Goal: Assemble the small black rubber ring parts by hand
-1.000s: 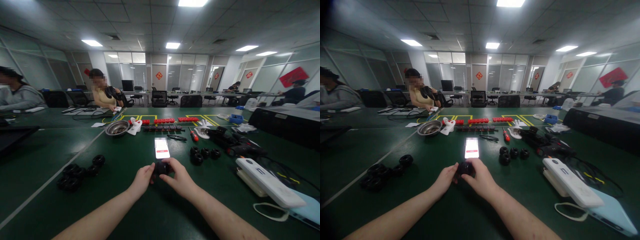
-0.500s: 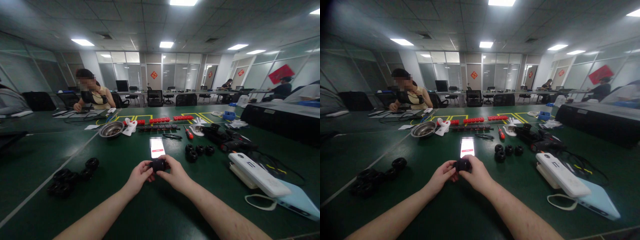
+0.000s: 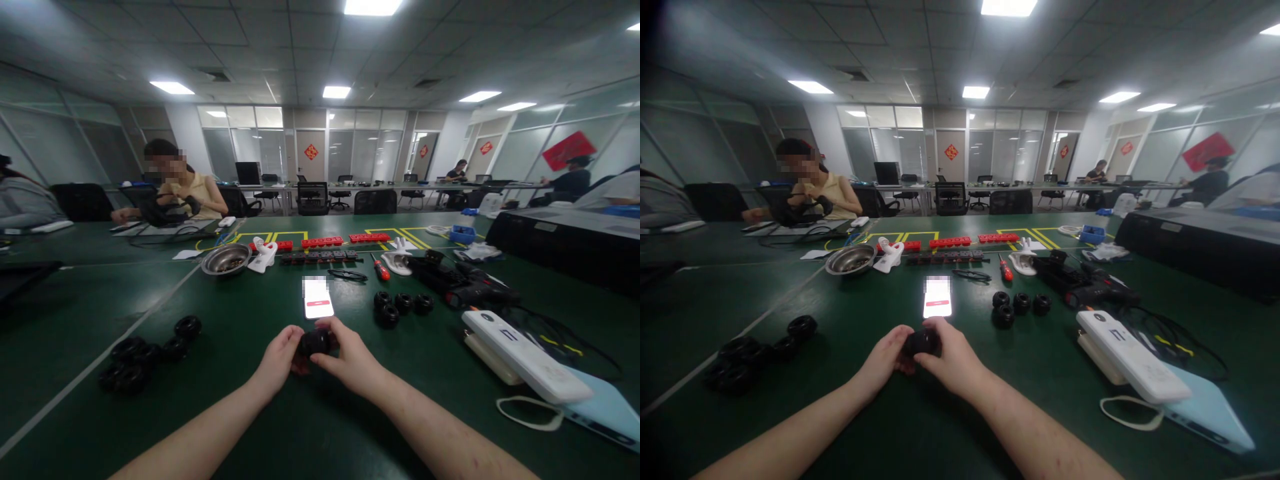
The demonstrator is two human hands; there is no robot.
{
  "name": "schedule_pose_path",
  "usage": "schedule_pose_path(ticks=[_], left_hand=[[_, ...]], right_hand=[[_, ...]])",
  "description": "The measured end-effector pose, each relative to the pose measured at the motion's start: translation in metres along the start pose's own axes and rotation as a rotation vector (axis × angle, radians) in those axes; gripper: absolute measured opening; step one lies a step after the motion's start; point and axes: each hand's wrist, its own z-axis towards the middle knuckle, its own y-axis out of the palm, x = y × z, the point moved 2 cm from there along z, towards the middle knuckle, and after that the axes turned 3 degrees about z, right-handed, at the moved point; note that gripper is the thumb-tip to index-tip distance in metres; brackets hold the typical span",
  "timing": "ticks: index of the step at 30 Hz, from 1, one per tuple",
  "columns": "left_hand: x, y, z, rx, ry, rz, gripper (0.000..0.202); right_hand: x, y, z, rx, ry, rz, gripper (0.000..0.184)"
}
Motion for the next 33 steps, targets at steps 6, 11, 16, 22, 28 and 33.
schedule_pose_path(ticks=[6, 11, 16, 22, 28, 33], left_hand=[[0.007, 0.002, -0.003, -0.096, 0.077, -0.104, 0.048], [0.003, 0.001, -0.001, -0.024, -0.011, 0.058, 0.053], [-0.002, 0.0, 0.002, 0.029, -0.08, 0.113, 0.059], [-0.005, -0.002, 0.004, 0.057, -0.151, -0.061, 0.052], [0.0, 0.002, -0.001, -0.016, -0.115, -0.165, 0.05], [0.012, 0.001, -0.008, -0.079, 0.002, -0.181, 0.046]], right_hand=[[-0.003, -0.006, 0.002, 0.086, -0.002, 0.025, 0.031], [-0.02, -0.007, -0.004, 0.059, -0.15, -0.078, 0.038], [-0.03, -0.003, -0.011, -0.028, -0.23, -0.136, 0.048], [-0.03, -0.003, -0.013, -0.068, -0.211, -0.143, 0.046], [-0.022, -0.003, -0.008, 0.019, -0.163, -0.087, 0.039], [-0.01, -0.006, -0.002, 0.102, -0.102, -0.02, 0.033]])
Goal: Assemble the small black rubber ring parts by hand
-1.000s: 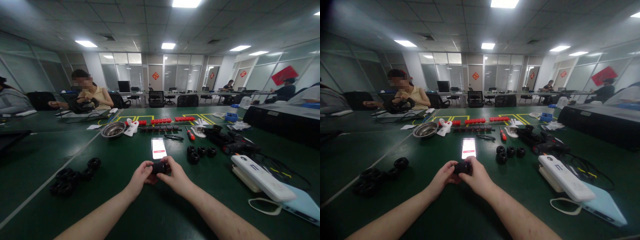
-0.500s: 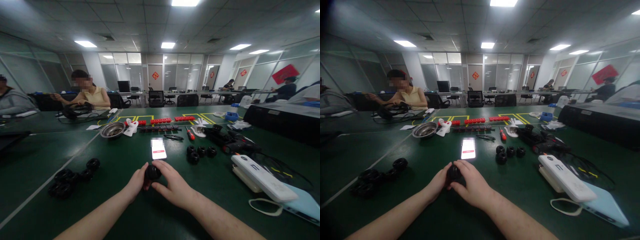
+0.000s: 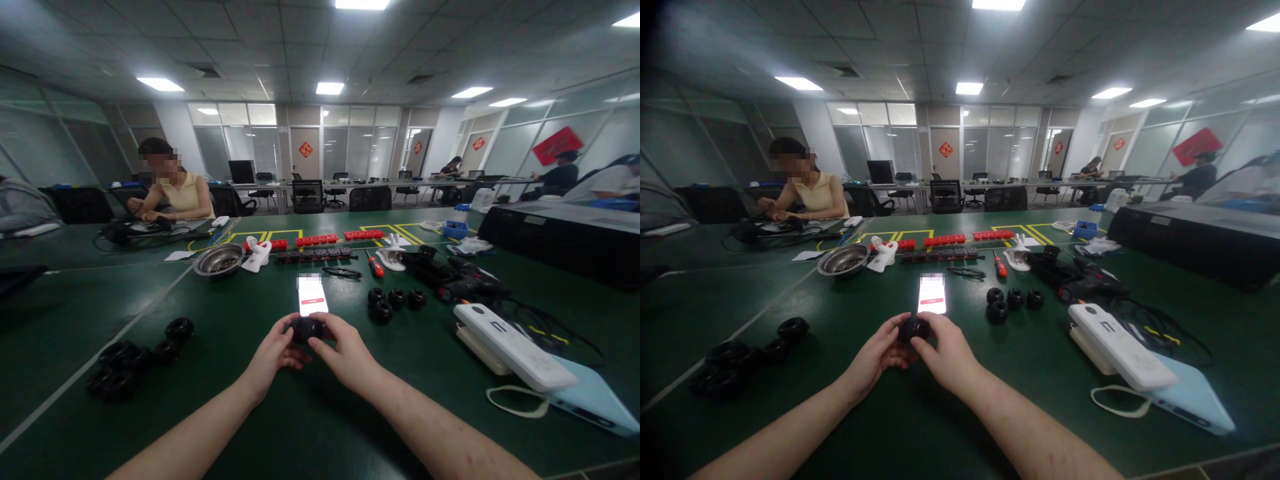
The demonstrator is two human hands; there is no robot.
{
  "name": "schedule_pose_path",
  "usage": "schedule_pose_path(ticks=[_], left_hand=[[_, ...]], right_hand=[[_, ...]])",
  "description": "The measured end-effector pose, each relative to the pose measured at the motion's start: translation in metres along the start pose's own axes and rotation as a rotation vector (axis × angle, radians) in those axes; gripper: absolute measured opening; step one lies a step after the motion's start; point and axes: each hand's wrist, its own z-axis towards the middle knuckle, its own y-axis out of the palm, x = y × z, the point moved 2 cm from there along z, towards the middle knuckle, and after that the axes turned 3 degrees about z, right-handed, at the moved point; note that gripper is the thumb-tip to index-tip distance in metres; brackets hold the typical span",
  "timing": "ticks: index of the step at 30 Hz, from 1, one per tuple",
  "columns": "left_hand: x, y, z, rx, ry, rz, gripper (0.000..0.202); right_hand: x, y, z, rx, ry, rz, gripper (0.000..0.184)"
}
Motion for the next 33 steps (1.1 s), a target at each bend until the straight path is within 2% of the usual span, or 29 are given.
schedule_pose_path(ticks=[4, 7, 11, 14, 18, 21, 23, 26, 29, 33], left_hand=[[0.005, 0.001, -0.001, -0.037, -0.02, 0.016, 0.046], [0.001, -0.001, 0.002, -0.038, -0.044, 0.068, 0.043], [-0.011, -0.007, 0.009, 0.058, -0.128, 0.129, 0.05], [-0.014, -0.007, 0.011, 0.104, -0.188, 0.154, 0.055], [-0.008, -0.004, 0.008, 0.134, -0.114, 0.165, 0.045], [-0.006, -0.004, 0.007, 0.16, -0.06, 0.186, 0.042], [-0.009, -0.005, 0.008, 0.132, -0.066, 0.213, 0.046], [-0.012, -0.005, 0.008, 0.026, -0.063, 0.138, 0.054], [-0.011, -0.004, 0.007, -0.08, -0.014, 0.017, 0.045], [-0.008, -0.001, 0.004, -0.081, 0.007, 0.068, 0.044]], right_hand=[[0.006, -0.001, 0.002, 0.018, 0.064, 0.026, 0.032], [0.005, -0.002, 0.002, -0.004, 0.084, 0.051, 0.041], [-0.008, -0.003, -0.001, -0.136, -0.038, 0.017, 0.043], [-0.016, -0.003, -0.004, -0.189, -0.097, -0.034, 0.045], [-0.017, 0.001, -0.006, -0.217, -0.107, -0.073, 0.047], [-0.014, 0.003, -0.006, -0.19, -0.106, -0.069, 0.048], [-0.013, 0.004, -0.005, -0.172, -0.092, -0.069, 0.047], [-0.012, 0.002, -0.003, -0.145, -0.079, -0.067, 0.045], [-0.012, -0.001, -0.001, -0.099, -0.064, -0.051, 0.045], [-0.011, -0.005, 0.0, -0.065, -0.053, -0.029, 0.043]])
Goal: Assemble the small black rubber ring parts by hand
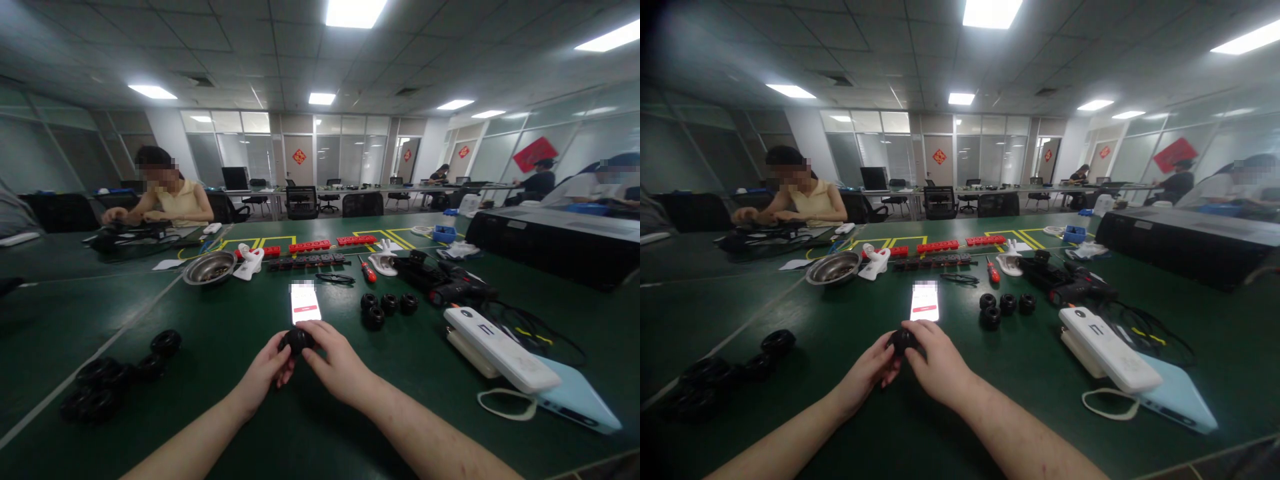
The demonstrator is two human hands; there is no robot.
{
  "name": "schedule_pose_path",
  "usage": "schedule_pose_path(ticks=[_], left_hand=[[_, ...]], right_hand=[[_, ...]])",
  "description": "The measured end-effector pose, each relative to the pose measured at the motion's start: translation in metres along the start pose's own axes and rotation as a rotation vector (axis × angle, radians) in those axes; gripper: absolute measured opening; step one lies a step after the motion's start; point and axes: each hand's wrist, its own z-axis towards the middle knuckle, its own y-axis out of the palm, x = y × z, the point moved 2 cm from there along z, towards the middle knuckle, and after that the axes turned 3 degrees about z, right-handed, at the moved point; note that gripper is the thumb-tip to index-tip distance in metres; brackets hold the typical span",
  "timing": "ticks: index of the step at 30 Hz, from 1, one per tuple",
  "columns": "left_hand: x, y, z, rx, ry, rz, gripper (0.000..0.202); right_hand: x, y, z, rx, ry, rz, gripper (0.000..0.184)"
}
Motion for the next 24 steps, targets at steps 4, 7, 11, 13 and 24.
schedule_pose_path(ticks=[4, 7, 11, 13, 24], left_hand=[[-0.003, 0.001, 0.001, 0.035, -0.028, 0.129, 0.05], [-0.007, 0.0, 0.002, 0.063, -0.056, 0.211, 0.059], [-0.007, 0.002, 0.002, 0.109, -0.109, 0.258, 0.063], [-0.004, 0.004, 0.0, 0.178, -0.116, 0.21, 0.059], [0.001, 0.002, -0.002, 0.09, -0.007, -0.143, 0.04]], right_hand=[[0.001, 0.001, -0.001, 0.005, 0.019, 0.016, 0.039], [-0.001, 0.003, -0.002, -0.014, 0.009, 0.033, 0.037], [-0.003, 0.005, -0.002, -0.033, -0.018, 0.054, 0.039], [-0.001, 0.007, -0.003, -0.044, -0.004, 0.057, 0.041], [0.021, 0.016, -0.002, 0.086, 0.175, 0.13, 0.037]])
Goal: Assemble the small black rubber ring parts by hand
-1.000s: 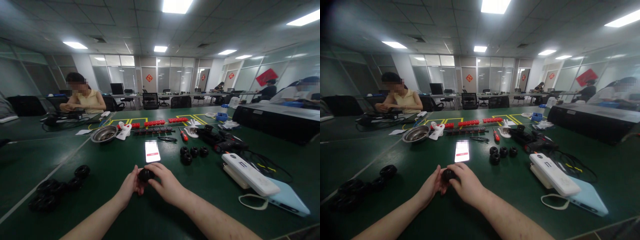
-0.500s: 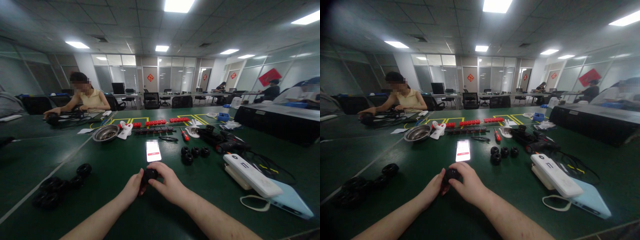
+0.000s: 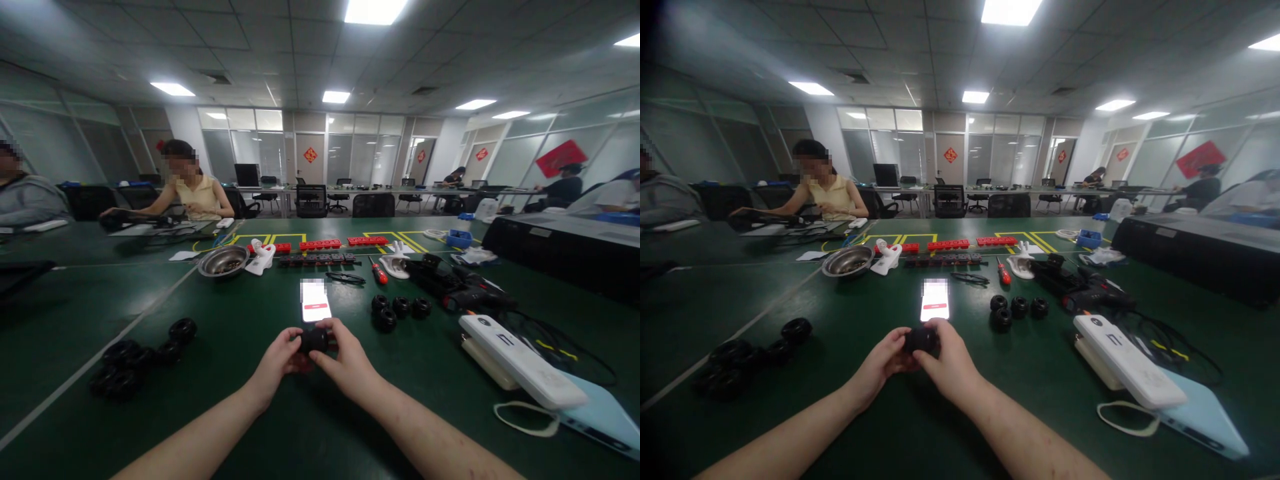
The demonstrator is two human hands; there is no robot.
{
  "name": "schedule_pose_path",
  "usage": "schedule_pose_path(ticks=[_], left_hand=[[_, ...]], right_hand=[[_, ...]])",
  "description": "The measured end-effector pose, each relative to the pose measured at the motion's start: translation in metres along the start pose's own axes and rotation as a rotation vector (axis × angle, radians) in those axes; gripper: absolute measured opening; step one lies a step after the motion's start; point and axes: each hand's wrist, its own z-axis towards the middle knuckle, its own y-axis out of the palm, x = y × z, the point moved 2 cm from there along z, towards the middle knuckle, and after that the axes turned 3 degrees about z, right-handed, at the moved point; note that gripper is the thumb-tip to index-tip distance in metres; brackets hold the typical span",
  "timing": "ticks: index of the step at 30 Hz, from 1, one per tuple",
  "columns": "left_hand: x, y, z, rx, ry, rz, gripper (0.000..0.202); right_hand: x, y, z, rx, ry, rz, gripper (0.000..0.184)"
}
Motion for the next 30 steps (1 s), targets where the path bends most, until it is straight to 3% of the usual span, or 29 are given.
schedule_pose_path(ticks=[3, 9, 14, 17, 23, 26, 30], left_hand=[[0.002, 0.001, -0.001, -0.02, 0.002, 0.046, 0.038], [-0.006, -0.001, 0.003, 0.056, -0.123, 0.147, 0.048], [-0.004, 0.0, 0.002, 0.088, -0.127, 0.13, 0.039], [-0.003, -0.001, 0.002, 0.095, -0.099, 0.22, 0.047], [0.001, 0.003, -0.003, -0.111, 0.008, 0.13, 0.055], [0.003, 0.006, -0.005, -0.09, 0.065, 0.178, 0.054], [-0.005, 0.004, -0.001, -0.028, 0.022, 0.221, 0.05]], right_hand=[[-0.006, -0.003, 0.001, 0.014, -0.062, -0.002, 0.038], [-0.019, -0.002, -0.005, -0.066, -0.25, -0.071, 0.038], [-0.012, 0.002, -0.007, -0.048, -0.204, -0.075, 0.039], [-0.01, 0.003, -0.006, -0.047, -0.176, -0.113, 0.039], [-0.01, -0.006, -0.001, 0.009, -0.123, -0.119, 0.041], [-0.006, -0.01, 0.002, 0.04, -0.09, -0.096, 0.041], [-0.008, -0.008, -0.001, 0.006, -0.173, -0.08, 0.04]])
